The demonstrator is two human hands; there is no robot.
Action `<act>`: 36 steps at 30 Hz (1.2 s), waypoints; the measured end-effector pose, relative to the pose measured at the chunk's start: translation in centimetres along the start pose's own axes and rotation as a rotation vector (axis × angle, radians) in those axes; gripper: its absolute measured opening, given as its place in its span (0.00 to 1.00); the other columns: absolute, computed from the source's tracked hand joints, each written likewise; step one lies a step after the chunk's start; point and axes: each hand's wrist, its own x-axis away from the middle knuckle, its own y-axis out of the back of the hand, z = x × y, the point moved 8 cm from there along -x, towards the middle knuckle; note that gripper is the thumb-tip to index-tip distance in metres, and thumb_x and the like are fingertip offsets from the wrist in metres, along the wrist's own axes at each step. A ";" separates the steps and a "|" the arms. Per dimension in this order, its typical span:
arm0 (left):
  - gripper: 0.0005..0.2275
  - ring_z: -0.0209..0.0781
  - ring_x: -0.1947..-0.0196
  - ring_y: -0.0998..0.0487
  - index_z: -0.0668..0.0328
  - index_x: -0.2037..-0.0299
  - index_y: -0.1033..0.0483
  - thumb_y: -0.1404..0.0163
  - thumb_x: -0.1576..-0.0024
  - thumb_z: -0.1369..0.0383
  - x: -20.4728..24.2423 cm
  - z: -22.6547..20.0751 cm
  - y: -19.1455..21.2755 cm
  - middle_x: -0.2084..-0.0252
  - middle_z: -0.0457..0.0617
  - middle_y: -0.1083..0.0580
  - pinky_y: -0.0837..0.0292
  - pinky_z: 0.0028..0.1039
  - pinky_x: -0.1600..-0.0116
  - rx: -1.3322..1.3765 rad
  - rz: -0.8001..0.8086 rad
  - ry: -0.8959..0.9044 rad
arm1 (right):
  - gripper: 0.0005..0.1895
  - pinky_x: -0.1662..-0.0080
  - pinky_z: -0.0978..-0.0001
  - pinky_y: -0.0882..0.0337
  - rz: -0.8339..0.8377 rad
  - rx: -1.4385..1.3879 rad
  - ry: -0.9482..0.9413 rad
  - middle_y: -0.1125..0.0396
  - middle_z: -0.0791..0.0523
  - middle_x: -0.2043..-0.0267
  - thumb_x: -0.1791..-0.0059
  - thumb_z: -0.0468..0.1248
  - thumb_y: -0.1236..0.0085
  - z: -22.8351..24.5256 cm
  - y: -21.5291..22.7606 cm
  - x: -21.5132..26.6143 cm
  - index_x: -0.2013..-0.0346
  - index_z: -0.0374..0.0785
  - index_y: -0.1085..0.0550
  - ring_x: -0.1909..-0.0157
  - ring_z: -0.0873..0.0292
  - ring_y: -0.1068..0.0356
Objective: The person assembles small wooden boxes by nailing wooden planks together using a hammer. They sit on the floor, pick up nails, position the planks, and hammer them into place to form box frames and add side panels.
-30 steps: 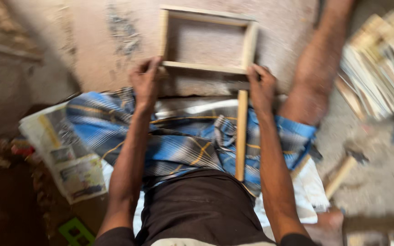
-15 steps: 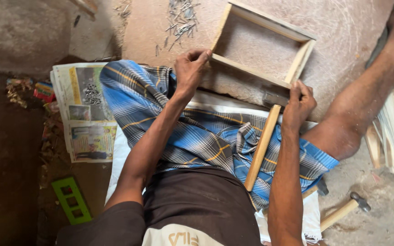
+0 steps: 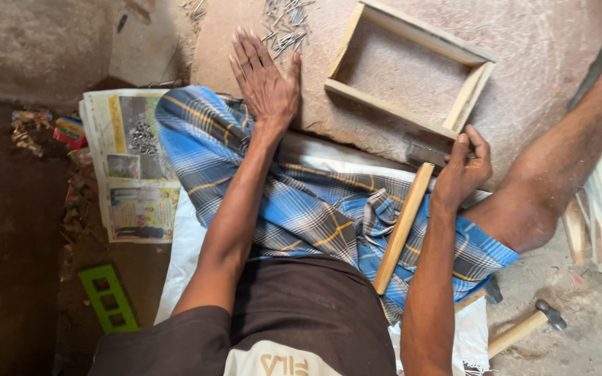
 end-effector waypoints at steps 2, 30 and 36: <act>0.43 0.59 0.18 0.66 0.73 0.23 0.62 0.70 0.32 0.38 -1.3 -1.5 0.6 0.19 0.67 0.62 0.73 0.47 0.18 -0.006 -0.011 -0.037 | 0.12 0.62 0.77 0.30 -0.002 -0.012 -0.012 0.28 0.55 0.52 0.42 0.33 0.44 -0.3 0.4 0.0 0.45 0.30 0.24 0.60 0.68 0.32; 0.27 0.60 0.22 0.55 0.66 0.25 0.50 0.68 0.28 0.54 -11.4 -7.7 -0.6 0.22 0.63 0.53 0.64 0.47 0.20 0.101 -0.096 -0.263 | 0.10 0.58 0.75 0.29 0.011 -0.041 -0.030 0.29 0.56 0.57 0.43 0.29 0.46 0.3 0.3 0.3 0.47 0.29 0.25 0.60 0.66 0.31; 0.21 0.59 0.22 0.51 0.59 0.27 0.41 0.65 0.30 0.67 -9.2 -5.4 -2.3 0.23 0.59 0.46 0.60 0.47 0.21 0.132 -0.105 -0.339 | 0.11 0.58 0.75 0.27 -0.032 -0.143 -0.052 0.29 0.55 0.58 0.43 0.31 0.46 0.3 1.6 0.8 0.47 0.28 0.26 0.60 0.66 0.29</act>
